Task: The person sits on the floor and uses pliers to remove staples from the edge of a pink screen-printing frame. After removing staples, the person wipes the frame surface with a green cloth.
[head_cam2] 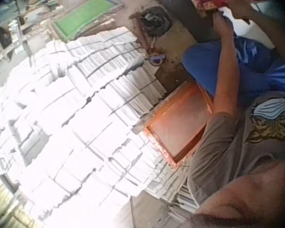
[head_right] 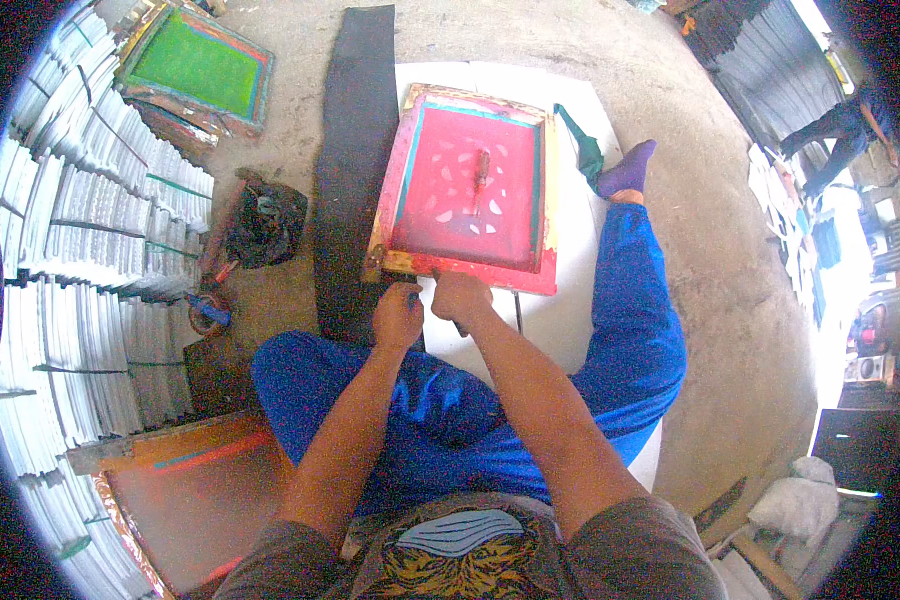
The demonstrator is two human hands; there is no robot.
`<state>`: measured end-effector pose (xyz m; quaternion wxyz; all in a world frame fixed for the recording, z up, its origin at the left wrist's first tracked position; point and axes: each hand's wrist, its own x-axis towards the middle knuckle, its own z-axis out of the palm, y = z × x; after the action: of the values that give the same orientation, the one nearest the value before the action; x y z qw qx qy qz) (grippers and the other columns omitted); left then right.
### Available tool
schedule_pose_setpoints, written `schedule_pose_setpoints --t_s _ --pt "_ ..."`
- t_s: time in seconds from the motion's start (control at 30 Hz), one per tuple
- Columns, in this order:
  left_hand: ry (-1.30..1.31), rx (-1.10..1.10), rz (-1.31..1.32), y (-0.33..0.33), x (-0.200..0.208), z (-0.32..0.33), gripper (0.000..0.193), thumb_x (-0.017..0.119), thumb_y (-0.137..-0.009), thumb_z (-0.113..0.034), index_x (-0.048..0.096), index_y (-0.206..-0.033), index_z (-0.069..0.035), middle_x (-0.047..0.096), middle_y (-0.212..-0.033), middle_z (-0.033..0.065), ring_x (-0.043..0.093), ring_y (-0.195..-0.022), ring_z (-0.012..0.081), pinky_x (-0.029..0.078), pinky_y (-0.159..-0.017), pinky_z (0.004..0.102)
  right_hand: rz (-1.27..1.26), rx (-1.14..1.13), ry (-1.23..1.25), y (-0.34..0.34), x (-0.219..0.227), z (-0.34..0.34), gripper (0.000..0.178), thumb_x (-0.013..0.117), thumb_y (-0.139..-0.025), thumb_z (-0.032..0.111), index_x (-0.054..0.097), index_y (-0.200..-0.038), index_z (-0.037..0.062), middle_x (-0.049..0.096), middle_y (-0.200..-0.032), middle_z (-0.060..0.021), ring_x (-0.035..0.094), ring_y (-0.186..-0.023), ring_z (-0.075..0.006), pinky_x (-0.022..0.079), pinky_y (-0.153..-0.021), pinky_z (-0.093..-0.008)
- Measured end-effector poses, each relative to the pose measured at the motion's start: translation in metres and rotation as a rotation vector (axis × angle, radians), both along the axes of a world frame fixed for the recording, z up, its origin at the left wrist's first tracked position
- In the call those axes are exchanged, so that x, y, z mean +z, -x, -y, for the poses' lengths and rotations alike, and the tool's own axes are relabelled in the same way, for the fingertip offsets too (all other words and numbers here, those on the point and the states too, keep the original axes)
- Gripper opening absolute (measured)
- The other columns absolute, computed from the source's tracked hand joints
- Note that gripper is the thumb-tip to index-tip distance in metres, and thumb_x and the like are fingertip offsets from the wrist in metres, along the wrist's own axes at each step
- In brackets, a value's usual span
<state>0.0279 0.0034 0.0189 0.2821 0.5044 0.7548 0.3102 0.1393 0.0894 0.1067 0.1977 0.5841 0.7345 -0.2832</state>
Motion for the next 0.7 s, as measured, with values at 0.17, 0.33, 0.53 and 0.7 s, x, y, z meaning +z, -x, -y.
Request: schedule_pose_setpoints --t_s 0.17,0.33,0.53,0.7 --pt "0.005 0.039 0.023 0.000 -0.004 -0.004 0.028 0.063 -0.083 -0.010 0.068 -0.110 -0.008 0.065 -0.117 0.0131 0.063 -0.108 0.0354 0.050 -0.093 0.0451 -0.009 -0.083 -0.078 -0.009 -0.027 0.018 0.030 0.062 -0.081 0.016 0.068 -0.104 -0.0011 0.070 -0.104 -0.0260 0.070 -0.101 -0.0386 0.056 -0.087 -0.0481" --pt "-0.059 0.051 0.029 0.005 -0.019 -0.006 0.032 0.065 -0.082 -0.010 0.066 -0.114 -0.006 0.065 -0.119 0.0170 0.062 -0.110 0.0370 0.049 -0.096 0.0449 -0.069 -0.125 -0.121 -0.014 -0.043 0.028 0.027 0.067 -0.079 0.020 0.068 -0.097 -0.0006 0.070 -0.100 -0.0272 0.070 -0.097 -0.0417 0.056 -0.086 -0.0493" --pt "-0.085 0.094 0.032 0.006 -0.023 -0.007 0.035 0.067 -0.082 -0.012 0.066 -0.116 -0.003 0.066 -0.119 0.0194 0.063 -0.112 0.0371 0.048 -0.098 0.0441 -0.254 -0.151 -0.046 -0.028 -0.059 0.024 0.027 0.066 -0.077 0.021 0.068 -0.091 -0.0017 0.071 -0.089 -0.0262 0.071 -0.090 -0.0404 0.056 -0.084 -0.0501" --pt "-0.054 0.109 0.041 0.006 -0.019 -0.008 0.036 0.067 -0.082 -0.013 0.066 -0.117 -0.003 0.066 -0.120 0.0199 0.062 -0.112 0.0377 0.048 -0.099 0.0441 -0.516 -0.319 0.120 -0.034 -0.067 0.025 0.029 0.066 -0.076 0.023 0.068 -0.087 -0.0032 0.071 -0.081 -0.0210 0.072 -0.077 -0.0338 0.057 -0.074 -0.0449"
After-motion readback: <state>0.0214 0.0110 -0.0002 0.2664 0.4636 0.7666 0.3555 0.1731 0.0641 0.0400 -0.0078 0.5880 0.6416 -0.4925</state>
